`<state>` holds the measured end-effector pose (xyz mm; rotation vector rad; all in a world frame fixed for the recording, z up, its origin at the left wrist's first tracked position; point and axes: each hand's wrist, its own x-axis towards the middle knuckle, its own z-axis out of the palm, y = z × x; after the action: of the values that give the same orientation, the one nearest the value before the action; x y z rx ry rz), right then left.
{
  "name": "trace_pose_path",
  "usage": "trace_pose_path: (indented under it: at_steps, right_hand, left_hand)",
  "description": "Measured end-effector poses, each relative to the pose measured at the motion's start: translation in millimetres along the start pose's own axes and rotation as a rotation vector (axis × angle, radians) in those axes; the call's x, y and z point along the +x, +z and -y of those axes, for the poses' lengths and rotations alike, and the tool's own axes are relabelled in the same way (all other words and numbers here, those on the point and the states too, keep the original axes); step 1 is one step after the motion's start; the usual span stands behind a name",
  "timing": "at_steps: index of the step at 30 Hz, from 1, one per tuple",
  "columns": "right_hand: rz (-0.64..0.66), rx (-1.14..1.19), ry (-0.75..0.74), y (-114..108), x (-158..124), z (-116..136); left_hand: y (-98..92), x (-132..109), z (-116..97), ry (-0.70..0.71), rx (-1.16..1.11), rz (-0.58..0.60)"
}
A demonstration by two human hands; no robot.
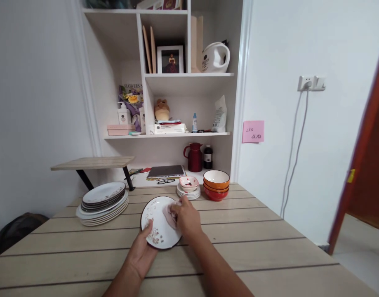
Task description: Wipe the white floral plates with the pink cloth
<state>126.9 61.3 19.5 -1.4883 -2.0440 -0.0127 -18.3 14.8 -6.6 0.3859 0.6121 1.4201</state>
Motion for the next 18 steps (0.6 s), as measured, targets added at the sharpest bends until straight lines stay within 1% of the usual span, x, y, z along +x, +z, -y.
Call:
trace_pose_path:
  at_steps: [2,4,6,8,10,12,15,18]
  right_hand:
    - [0.083,-0.034,-0.059,1,-6,4]
    - [0.152,-0.025,-0.109,4,-12,13]
    - [0.193,0.04,-0.156,7,-18,23]
    - [0.201,0.127,-0.209,10,-22,33]
    - [0.163,0.181,-0.227,12,-21,39]
    - [0.081,0.197,-0.188,14,-17,39]
    - [-0.073,0.191,-0.11,15,-6,28]
    - [-0.177,0.159,-0.027,13,2,12]
  left_hand:
    - [-3.5,3,-4,0.024,-0.049,-0.036]
    - [-7.0,5,-9,0.046,-0.079,-0.048]
    - [-9.2,7,-13,0.054,-0.062,-0.013]
    - [-9.5,7,-15,0.033,-0.012,0.044]
    - [-8.2,6,-13,-0.012,0.03,0.088]
    - [-6.0,5,-9,-0.079,0.044,0.132]
    - [-3.1,4,1,-0.183,0.047,0.203]
    - [-1.9,2,6,-0.202,0.036,0.229]
